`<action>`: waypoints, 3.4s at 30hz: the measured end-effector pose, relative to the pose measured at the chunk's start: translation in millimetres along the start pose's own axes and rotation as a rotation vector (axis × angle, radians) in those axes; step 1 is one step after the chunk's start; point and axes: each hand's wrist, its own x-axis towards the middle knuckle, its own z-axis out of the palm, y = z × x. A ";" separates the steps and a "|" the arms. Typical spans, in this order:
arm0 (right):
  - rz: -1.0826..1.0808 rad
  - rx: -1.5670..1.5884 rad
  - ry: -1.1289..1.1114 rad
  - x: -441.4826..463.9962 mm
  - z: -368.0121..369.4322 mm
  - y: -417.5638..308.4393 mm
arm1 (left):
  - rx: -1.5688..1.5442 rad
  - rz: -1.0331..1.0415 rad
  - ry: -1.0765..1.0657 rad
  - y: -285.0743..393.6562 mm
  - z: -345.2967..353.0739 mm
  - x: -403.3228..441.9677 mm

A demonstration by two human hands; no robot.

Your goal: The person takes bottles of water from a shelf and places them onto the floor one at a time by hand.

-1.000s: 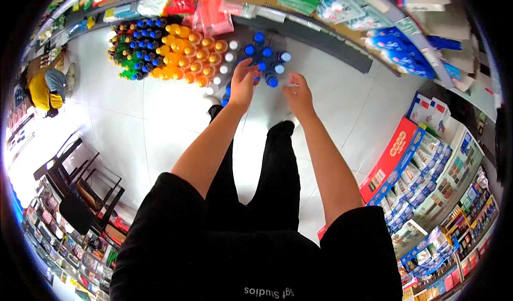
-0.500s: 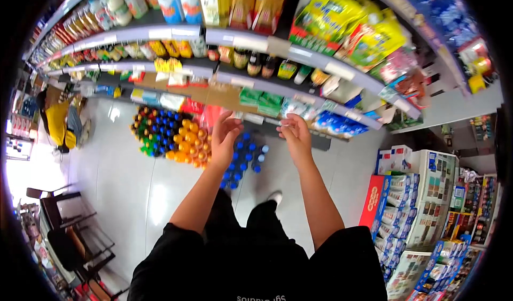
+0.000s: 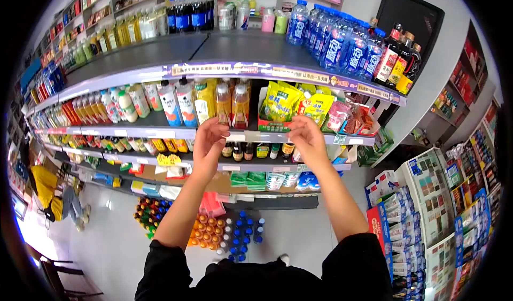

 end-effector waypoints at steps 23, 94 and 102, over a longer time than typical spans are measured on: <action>-0.595 -1.131 0.244 311.0 -33.1 -74.5 | 0.254 -0.017 -0.041 -26.4 94.6 276.5; -0.336 -1.131 -0.312 33.7 98.8 -182.3 | 0.384 -0.136 -0.232 96.8 43.2 -0.7; -0.067 -0.940 -0.619 -77.8 62.3 -106.7 | 0.453 -0.361 -0.365 16.5 50.0 -124.6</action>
